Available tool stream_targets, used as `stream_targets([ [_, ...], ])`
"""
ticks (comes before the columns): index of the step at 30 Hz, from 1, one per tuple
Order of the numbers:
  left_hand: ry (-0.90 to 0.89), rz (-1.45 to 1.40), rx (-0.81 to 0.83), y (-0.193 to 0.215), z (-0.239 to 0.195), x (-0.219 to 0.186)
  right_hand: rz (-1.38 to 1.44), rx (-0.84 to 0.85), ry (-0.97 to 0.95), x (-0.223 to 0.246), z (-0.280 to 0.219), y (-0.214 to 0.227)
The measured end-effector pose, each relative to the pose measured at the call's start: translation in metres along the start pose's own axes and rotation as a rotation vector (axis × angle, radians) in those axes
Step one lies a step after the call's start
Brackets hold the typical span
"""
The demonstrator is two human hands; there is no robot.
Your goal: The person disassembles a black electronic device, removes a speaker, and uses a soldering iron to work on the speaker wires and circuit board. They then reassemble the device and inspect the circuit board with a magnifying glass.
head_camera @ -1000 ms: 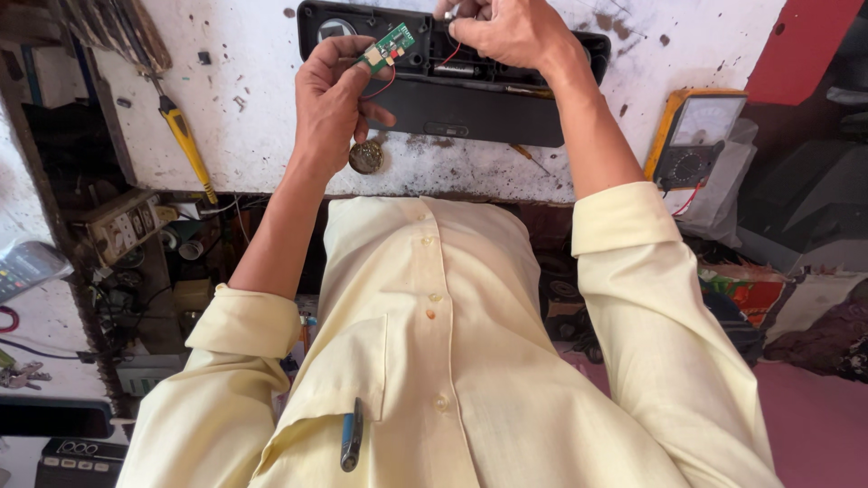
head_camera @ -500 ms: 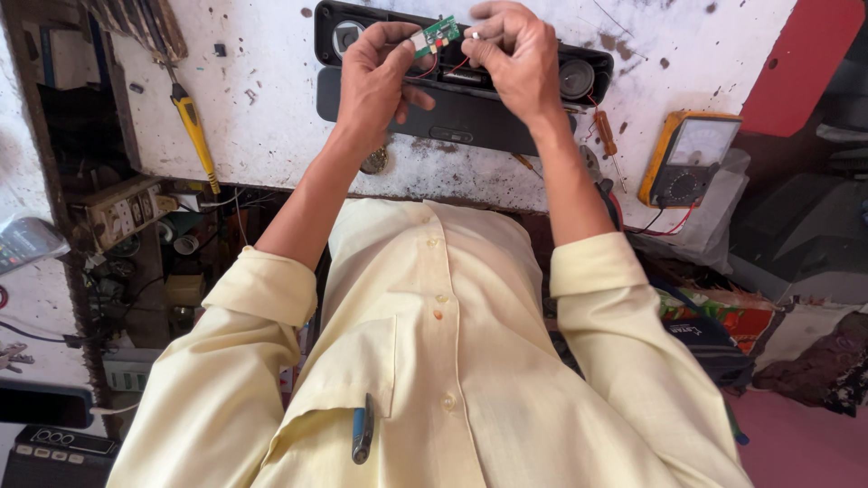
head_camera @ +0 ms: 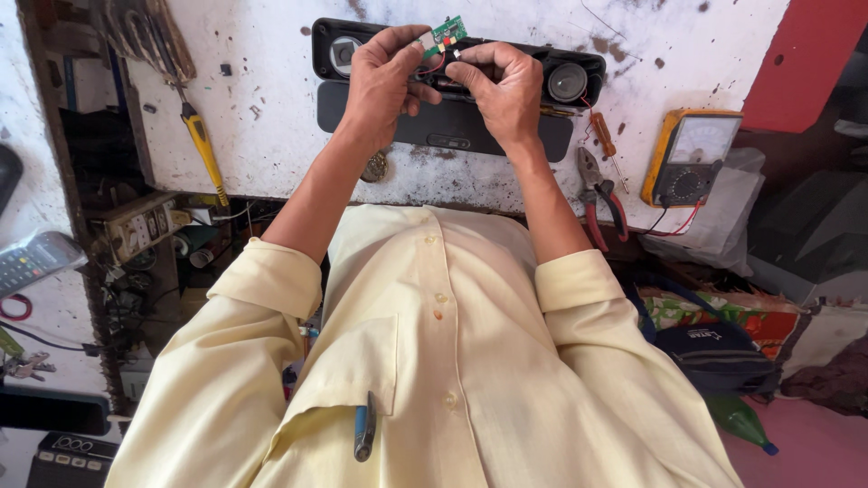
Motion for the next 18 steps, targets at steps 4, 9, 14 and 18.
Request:
stream_targets([
  [4, 0.015, 0.006, -0.004, -0.0059, 0.0015, 0.0013, 0.029, -0.021, 0.001, 0.0013, -0.0007, 0.0002],
  [9, 0.021, 0.009, -0.015, -0.0081, 0.0014, 0.0029, 0.091, -0.04, -0.088, 0.0015, -0.0054, -0.0015],
  [14, 0.021, -0.01, -0.02, -0.0081, 0.0003, 0.0044, 0.087, -0.046, -0.029, 0.004, -0.0074, -0.0018],
  [18, 0.031, -0.01, -0.033, -0.0083, 0.0002, 0.0051, 0.059, -0.038, -0.126, 0.0025, -0.0076, -0.003],
])
Point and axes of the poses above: each hand's wrist, its own z-axis towards the middle knuckle, its own y-axis out of the back of the hand, x = y × z, the point moved 3 cm from there along z, towards the middle knuckle, and after that the axes turned 4 degrees about -z, right-handed, at the moved point
